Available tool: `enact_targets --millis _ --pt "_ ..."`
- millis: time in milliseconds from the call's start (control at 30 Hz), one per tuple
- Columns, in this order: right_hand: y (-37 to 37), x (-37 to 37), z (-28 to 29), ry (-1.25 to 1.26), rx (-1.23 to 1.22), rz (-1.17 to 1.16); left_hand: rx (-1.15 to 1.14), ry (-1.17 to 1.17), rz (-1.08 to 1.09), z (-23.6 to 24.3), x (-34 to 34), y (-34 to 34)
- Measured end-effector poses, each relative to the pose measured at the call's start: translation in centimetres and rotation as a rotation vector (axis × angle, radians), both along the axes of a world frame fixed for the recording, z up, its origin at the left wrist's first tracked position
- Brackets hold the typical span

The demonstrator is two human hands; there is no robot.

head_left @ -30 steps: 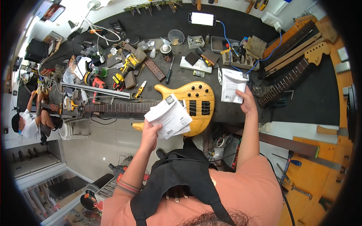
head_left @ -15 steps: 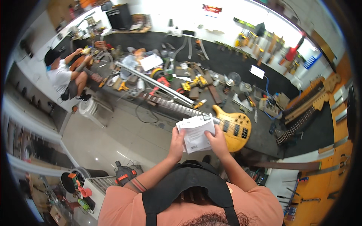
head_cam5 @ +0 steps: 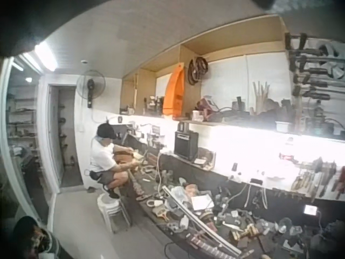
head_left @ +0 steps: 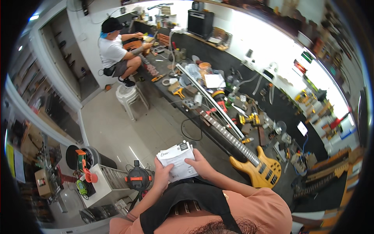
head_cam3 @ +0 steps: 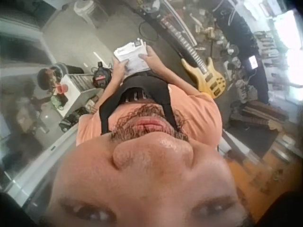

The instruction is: The person strings a yellow electric guitar by threading new strings through the headstock and securing them at the tuning pegs. They use a screwdriver to adjust the bridge saddles and a power drill to wind the strings onto the tuning posts.

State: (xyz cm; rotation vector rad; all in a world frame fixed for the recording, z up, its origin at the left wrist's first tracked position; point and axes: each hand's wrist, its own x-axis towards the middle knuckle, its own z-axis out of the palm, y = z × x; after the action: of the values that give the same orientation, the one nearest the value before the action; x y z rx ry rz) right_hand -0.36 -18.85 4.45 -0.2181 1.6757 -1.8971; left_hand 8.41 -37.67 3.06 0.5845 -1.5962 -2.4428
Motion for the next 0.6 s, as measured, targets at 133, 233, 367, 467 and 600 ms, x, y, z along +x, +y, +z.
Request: enact_targets --millis 133,233,367,467,600 --pt "-5.5 -5.8 -1.8 -0.007 0.003 0.292 -0.127 -0.054 -0.015 -1.7 -1.3 -6.6" --pt "-10.4 -9.2 -1.9 -0.148 -0.082 0.352 -0.251 -0.107 0.033 -4.1 -3.0 -10.7" --pt "-15.7 -17.0 -2.2 -0.229 -0.091 0.55 -0.063 -0.145 0.278 -0.6 -9.2 -14.5" --pt "-21.0 -20.9 -0.3 -0.147 0.014 0.641 -0.219 -0.04 0.179 2.2 -10.9 -21.3" --pt "-29.3 -25.3 2.8 -0.164 0.016 0.915 -0.114 -0.091 0.073 7.3 -7.4 -26.8"
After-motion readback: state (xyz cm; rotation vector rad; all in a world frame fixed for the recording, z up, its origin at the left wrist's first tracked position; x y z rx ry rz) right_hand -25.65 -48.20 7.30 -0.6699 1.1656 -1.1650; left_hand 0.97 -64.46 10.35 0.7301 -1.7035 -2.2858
